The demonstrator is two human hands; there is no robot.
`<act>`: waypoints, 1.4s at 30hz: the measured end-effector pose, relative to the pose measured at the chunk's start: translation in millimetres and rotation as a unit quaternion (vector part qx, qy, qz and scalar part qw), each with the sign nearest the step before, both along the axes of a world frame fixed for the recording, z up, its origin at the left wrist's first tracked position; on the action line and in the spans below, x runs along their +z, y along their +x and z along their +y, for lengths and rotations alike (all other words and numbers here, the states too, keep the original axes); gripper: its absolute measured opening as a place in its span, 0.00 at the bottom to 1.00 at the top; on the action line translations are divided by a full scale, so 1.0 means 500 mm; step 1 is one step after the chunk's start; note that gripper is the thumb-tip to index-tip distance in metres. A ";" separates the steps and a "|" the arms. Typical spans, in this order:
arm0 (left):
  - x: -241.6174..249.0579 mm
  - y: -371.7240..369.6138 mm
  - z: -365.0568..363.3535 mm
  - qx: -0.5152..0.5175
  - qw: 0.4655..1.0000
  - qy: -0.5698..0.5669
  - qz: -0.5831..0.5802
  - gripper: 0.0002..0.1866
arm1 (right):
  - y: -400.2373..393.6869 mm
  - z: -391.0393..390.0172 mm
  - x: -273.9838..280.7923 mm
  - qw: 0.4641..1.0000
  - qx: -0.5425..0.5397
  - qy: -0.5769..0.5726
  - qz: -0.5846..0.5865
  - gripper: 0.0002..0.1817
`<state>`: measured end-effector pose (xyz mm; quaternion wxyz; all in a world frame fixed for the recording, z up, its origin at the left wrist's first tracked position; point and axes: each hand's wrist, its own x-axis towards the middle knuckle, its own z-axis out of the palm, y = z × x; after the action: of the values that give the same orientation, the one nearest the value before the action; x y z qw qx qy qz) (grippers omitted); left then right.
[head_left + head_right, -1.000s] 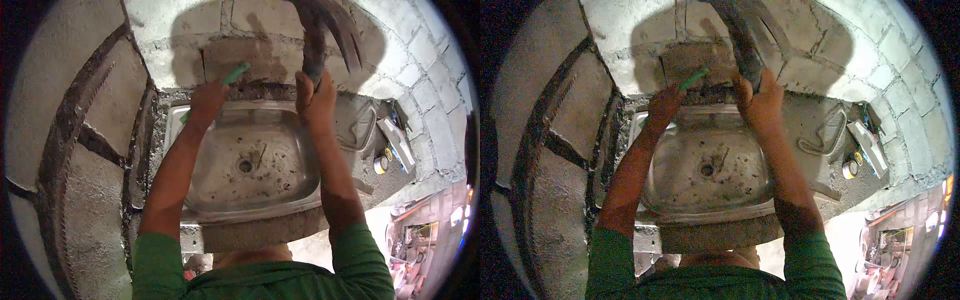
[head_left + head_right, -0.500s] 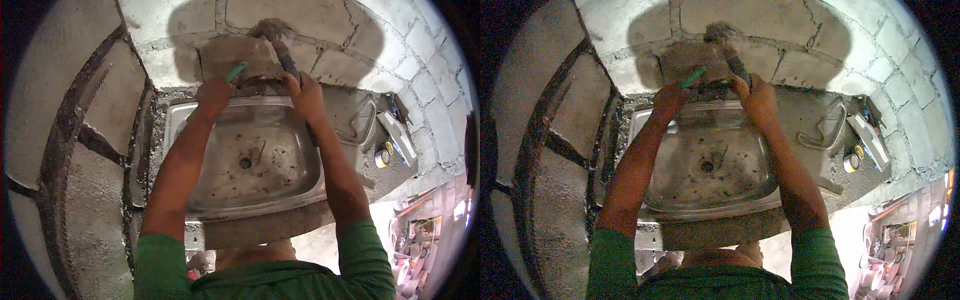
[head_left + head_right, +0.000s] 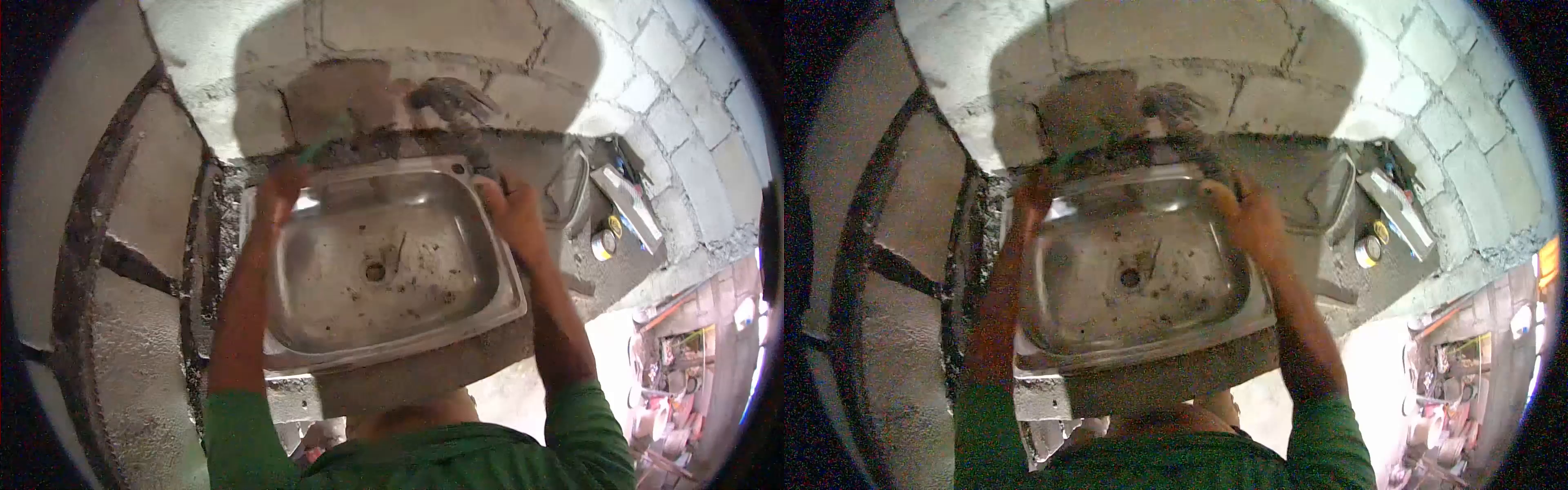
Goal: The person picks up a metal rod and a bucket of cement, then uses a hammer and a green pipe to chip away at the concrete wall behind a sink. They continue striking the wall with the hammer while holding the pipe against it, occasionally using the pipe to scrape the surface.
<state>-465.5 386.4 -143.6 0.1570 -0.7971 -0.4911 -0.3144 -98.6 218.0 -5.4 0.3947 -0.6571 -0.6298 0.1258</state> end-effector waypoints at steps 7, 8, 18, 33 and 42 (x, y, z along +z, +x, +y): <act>0.131 0.107 -0.055 -0.006 0.999 0.043 0.010 0.18 | 0.225 -0.024 -0.058 0.986 -0.113 -0.031 -0.122 0.28; 0.147 0.128 -0.070 -0.005 0.998 -0.046 -0.046 0.18 | 0.244 -0.024 -0.061 0.971 -0.142 -0.063 -0.182 0.25; 0.262 0.103 -0.354 -0.036 0.655 -0.492 -0.573 0.14 | 0.385 -0.088 -0.140 0.973 -0.087 -0.125 -0.174 0.19; 0.183 0.225 -0.775 -0.183 0.536 -0.803 -0.187 0.19 | 0.398 -0.538 -0.135 0.711 0.427 -0.528 0.186 0.17; 0.018 0.355 -0.918 -0.166 0.830 -0.529 -0.058 0.16 | 0.415 -0.650 -0.455 0.818 0.202 -0.511 0.174 0.16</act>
<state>-288.0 -72.8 -134.8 -0.3723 -0.8082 -0.4504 -0.0734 109.1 -107.2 -232.7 0.0713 -0.5899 -0.5145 0.6183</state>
